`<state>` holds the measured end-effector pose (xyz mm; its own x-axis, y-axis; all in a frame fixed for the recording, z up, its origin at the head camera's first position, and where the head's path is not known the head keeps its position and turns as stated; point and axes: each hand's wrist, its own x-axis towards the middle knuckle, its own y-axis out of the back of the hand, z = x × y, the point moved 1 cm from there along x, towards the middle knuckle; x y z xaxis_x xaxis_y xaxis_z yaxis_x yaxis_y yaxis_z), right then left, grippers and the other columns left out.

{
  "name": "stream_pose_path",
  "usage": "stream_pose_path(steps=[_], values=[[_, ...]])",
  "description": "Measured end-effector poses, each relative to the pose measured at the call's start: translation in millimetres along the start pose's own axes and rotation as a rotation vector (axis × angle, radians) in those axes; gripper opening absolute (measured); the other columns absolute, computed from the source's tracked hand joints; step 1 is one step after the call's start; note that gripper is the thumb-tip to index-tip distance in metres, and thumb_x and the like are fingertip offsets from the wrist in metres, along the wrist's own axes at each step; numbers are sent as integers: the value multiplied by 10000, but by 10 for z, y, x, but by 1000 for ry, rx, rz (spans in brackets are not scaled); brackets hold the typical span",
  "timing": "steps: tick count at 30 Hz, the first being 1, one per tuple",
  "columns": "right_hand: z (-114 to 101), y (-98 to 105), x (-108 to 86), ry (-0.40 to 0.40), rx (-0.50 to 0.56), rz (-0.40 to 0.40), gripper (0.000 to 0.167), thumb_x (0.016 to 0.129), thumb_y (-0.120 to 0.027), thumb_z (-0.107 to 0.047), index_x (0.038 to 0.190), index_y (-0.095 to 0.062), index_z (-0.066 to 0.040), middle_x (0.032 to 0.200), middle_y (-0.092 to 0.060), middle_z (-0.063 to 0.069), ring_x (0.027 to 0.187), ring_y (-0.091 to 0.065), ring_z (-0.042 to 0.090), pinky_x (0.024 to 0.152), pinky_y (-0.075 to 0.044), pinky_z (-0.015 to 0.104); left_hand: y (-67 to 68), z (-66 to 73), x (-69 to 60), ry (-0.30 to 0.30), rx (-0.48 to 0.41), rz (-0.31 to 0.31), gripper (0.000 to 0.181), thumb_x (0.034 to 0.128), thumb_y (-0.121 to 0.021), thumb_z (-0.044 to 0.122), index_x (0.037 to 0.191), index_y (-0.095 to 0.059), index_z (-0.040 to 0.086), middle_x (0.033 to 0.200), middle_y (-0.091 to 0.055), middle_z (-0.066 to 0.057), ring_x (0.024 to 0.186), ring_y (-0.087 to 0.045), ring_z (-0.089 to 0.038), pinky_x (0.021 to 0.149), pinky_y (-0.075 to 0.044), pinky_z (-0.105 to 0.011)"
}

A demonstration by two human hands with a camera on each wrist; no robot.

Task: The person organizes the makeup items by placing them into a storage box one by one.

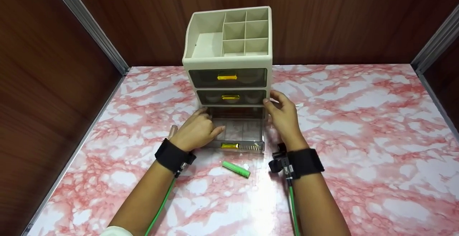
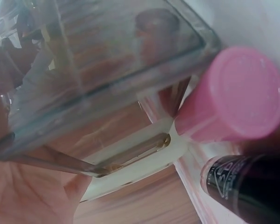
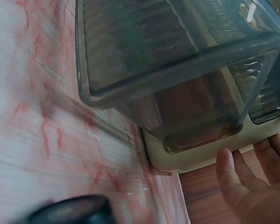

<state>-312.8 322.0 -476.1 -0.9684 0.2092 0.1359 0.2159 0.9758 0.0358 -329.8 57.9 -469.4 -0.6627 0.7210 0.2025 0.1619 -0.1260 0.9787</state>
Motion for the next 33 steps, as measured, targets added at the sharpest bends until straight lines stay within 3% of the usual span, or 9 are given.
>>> stream_pose_path(steps=[4, 10, 16, 21, 24, 27, 29, 33], values=[[23, -3, 11, 16, -11, -2, 424, 973, -608, -150, 1344, -522, 36, 1303, -547, 141, 1034, -605, 141, 831, -538, 283, 10, -10, -2, 16, -42, -39, 608, 1016, -466, 436, 477, -492, 155, 466, -471, 41, 623, -612, -201, 1140, -228, -413], [42, 1, 25, 20, -21, -6, 436, 975, -607, -159, 1349, -511, 44, 1305, -545, 139, 1031, -606, 144, 832, -538, 282, 30, -1, -12, 9, -78, -39, 615, 1007, -491, 444, 463, -466, 158, 422, -426, 46, 548, -601, -189, 1139, -231, -431], [38, 2, 21, 12, -21, 0, 437, 973, -610, -162, 1348, -513, 41, 1304, -544, 136, 1028, -605, 146, 839, -536, 290, 40, 2, -1, 12, -91, -55, 598, 1012, -474, 451, 485, -467, 169, 435, -430, 57, 583, -615, -181, 1146, -213, -429], [26, -3, 13, 19, -26, 2, 435, 970, -617, -177, 1336, -524, 40, 1306, -546, 150, 1023, -608, 145, 834, -536, 281, 122, -35, -14, -11, -128, -22, 503, 1006, -515, 388, 547, -512, 183, 507, -503, 77, 645, -631, -148, 1122, -257, -480], [23, -8, 10, 29, -28, 0, 433, 968, -624, -185, 1329, -533, 37, 1307, -548, 159, 1024, -611, 143, 834, -536, 280, 219, -92, -49, -7, -159, 42, 404, 995, -551, 345, 639, -630, 172, 611, -609, 65, 692, -647, -145, 1034, -384, -463], [25, -8, 5, 38, -31, 0, 431, 965, -629, -196, 1322, -543, 31, 1302, -554, 157, 1025, -612, 145, 836, -536, 289, 315, -165, -91, 22, -194, 94, 326, 990, -568, 331, 762, -719, 153, 701, -669, 47, 709, -650, -155, 862, -488, -396], [28, -4, 2, 43, -37, 2, 430, 965, -629, -205, 1320, -548, 24, 1296, -559, 150, 1028, -610, 145, 841, -536, 300, 362, -214, -114, 41, -202, 112, 300, 990, -570, 330, 829, -746, 147, 731, -684, 38, 715, -650, -167, 756, -502, -373], [29, 4, -2, 44, -38, 12, 428, 963, -633, -206, 1316, -553, 21, 1287, -564, 141, 1025, -608, 147, 839, -536, 297, 418, -302, -144, 74, -209, 115, 291, 997, -556, 328, 883, -756, 151, 767, -696, 43, 752, -660, -168, 722, -514, -362]])
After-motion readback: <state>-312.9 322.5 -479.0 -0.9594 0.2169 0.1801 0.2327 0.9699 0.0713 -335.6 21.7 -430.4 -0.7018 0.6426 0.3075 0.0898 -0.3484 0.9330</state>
